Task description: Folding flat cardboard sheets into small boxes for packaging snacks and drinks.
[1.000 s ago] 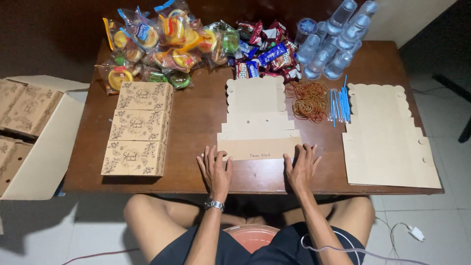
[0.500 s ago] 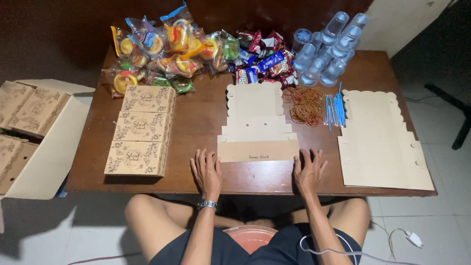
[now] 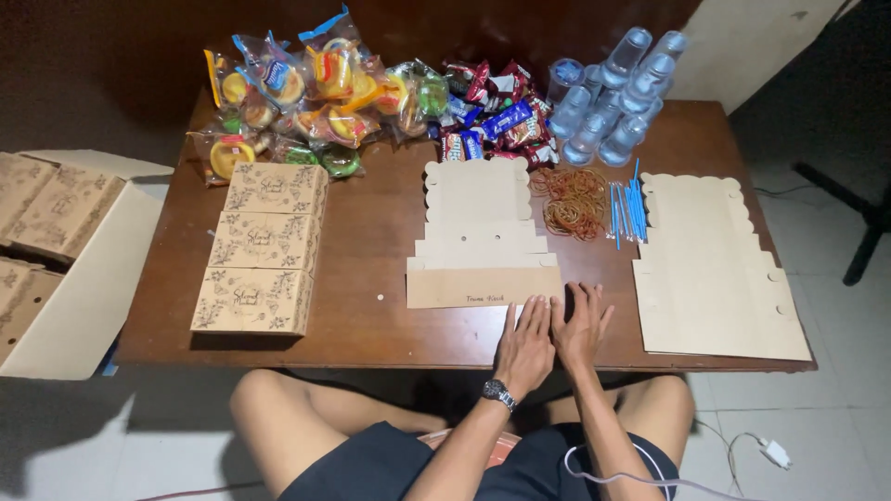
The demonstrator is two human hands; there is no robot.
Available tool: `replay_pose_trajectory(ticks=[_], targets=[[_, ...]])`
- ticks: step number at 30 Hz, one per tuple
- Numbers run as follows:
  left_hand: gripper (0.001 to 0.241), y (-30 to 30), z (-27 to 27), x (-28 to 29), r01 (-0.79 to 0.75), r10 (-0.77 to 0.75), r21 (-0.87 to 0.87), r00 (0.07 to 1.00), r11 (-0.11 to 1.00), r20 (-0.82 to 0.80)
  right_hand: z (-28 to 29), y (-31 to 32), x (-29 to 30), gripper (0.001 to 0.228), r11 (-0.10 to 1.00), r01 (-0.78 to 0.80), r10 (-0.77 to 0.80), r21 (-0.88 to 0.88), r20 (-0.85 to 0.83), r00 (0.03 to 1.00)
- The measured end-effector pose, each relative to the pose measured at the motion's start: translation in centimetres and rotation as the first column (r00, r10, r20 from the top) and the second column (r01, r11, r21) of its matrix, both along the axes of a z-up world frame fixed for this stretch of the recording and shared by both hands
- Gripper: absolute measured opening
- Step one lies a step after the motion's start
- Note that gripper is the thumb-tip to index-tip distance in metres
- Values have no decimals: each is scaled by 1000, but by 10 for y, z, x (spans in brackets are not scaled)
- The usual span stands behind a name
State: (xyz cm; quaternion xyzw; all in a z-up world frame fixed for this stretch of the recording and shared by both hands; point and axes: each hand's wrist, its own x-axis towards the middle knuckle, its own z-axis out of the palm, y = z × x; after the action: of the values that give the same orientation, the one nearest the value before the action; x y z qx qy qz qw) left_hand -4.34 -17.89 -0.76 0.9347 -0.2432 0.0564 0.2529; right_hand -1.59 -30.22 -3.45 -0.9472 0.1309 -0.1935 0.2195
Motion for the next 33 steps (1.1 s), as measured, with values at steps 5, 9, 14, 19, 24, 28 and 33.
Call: replay_pose_trajectory(ticks=[5,9,14,19,24,28,33], targets=[[58,9,18,0,-72,72,4,995,997,-66,-5,-3,1,42,1000,3,-3,2,15,1000],[55,43,29,6,-165,174,91,979,982,-104,-5,-3,0,42,1000,-3,3,3,12,1000],[51,117,47,-2,-253,271,125,950,959,-154,-14,-10,1,43,999,-5,5,-35,20,1000],[49,166,51,-11,-366,380,116,912,923,-152,-12,-7,2,42,999,0,1,-44,24,1000],[50,169,37,-12,-384,397,109,907,917,-141,14,39,-2,37,976,-217,219,-31,93,971],[51,169,40,-13,-391,400,91,909,916,-117,46,112,-15,41,840,-540,541,-50,10,841],[51,172,34,-14,-390,398,115,916,914,-58,42,148,-17,48,706,-698,678,-118,-171,715]])
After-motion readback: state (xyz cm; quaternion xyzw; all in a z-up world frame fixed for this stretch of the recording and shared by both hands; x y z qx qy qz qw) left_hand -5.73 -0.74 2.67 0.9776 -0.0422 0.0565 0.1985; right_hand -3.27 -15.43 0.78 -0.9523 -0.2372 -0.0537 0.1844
